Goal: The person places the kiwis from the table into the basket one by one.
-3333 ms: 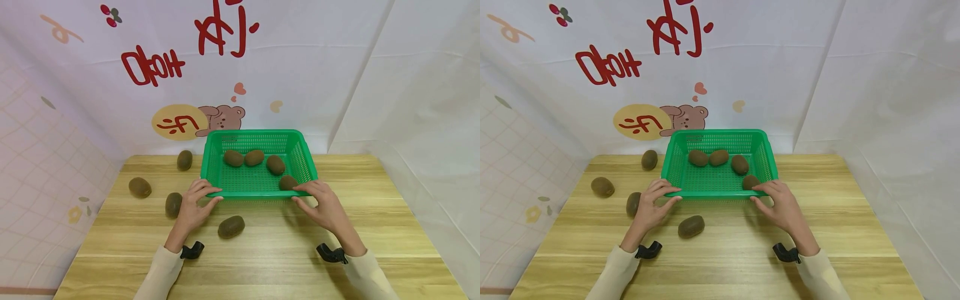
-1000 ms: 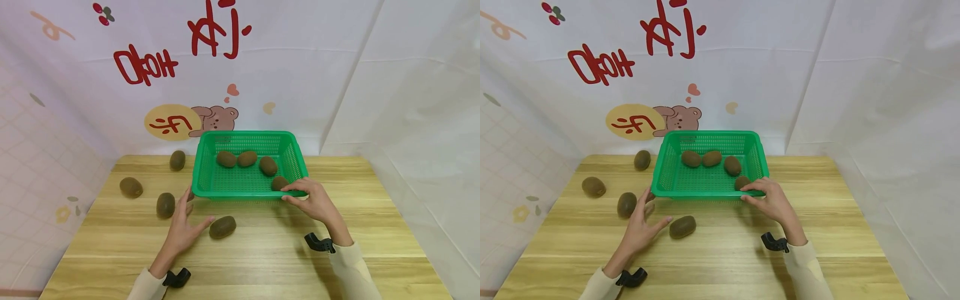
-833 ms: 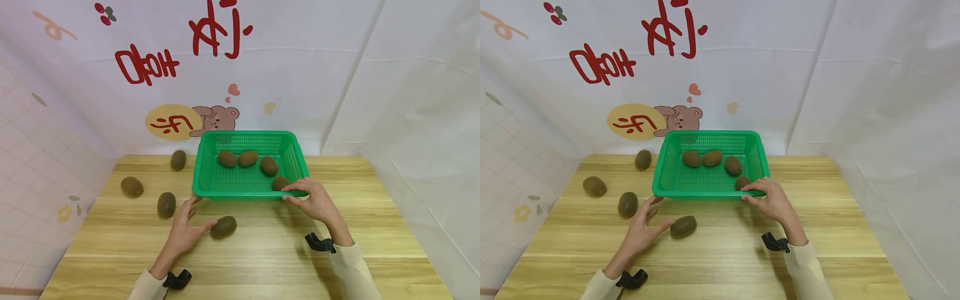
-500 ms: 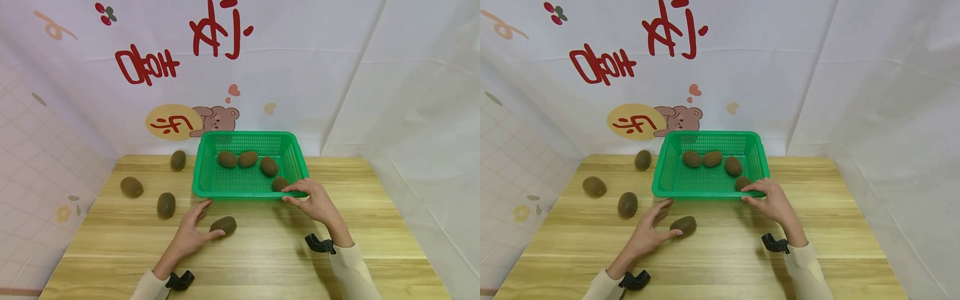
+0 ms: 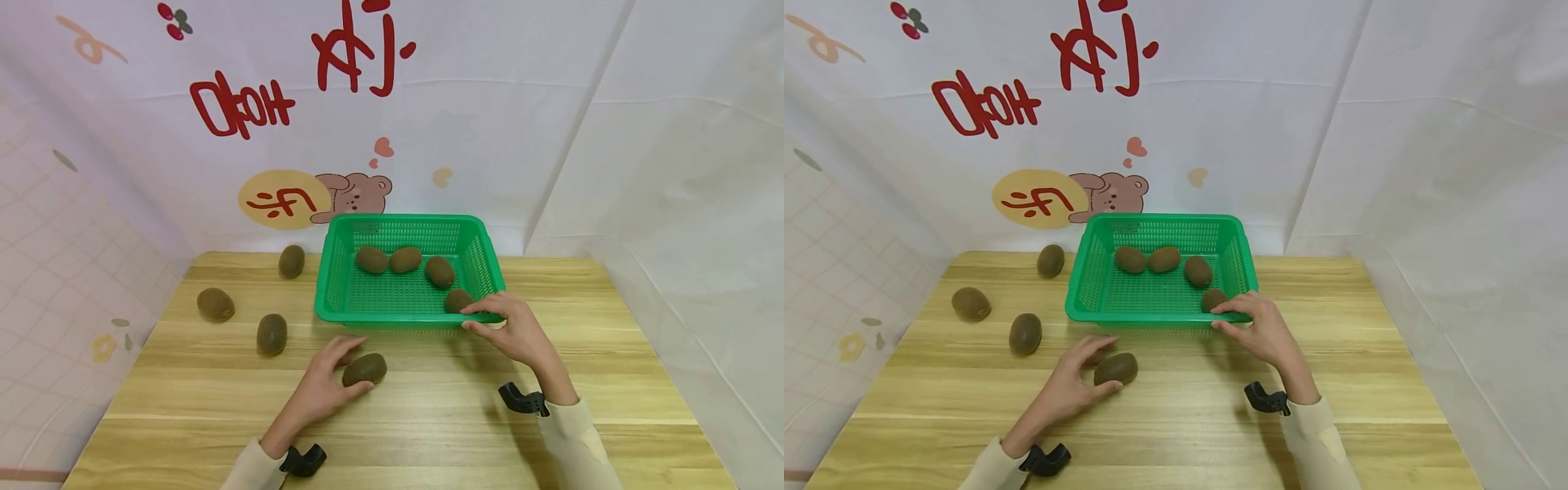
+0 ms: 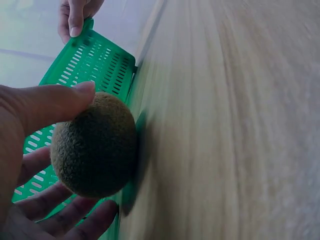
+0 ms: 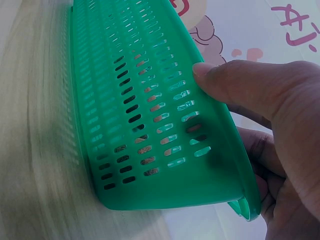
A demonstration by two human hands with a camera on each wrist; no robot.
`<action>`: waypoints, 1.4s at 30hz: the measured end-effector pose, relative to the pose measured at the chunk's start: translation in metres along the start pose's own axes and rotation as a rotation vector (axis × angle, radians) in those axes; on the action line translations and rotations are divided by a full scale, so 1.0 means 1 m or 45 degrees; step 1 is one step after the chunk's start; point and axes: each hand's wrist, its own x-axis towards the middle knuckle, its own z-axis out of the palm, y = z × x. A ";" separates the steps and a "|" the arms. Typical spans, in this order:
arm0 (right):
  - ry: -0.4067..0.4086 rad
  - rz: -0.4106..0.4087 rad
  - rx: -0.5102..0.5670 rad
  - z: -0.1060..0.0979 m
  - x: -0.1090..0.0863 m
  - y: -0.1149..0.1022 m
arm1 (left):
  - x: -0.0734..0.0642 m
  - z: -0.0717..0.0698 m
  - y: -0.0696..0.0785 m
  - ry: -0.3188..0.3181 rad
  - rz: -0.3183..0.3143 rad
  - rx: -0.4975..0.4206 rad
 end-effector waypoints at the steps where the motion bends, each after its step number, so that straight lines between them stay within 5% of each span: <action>1: 0.000 0.001 0.001 0.000 0.000 0.000 | 0.000 0.000 0.000 -0.003 0.002 0.004; 28: 0.013 -0.023 0.023 0.001 -0.001 0.001 | 0.004 -0.002 0.014 0.016 0.025 0.032; 42: 0.015 -0.008 0.010 0.001 -0.001 -0.002 | 0.010 -0.016 0.029 0.107 0.157 -0.008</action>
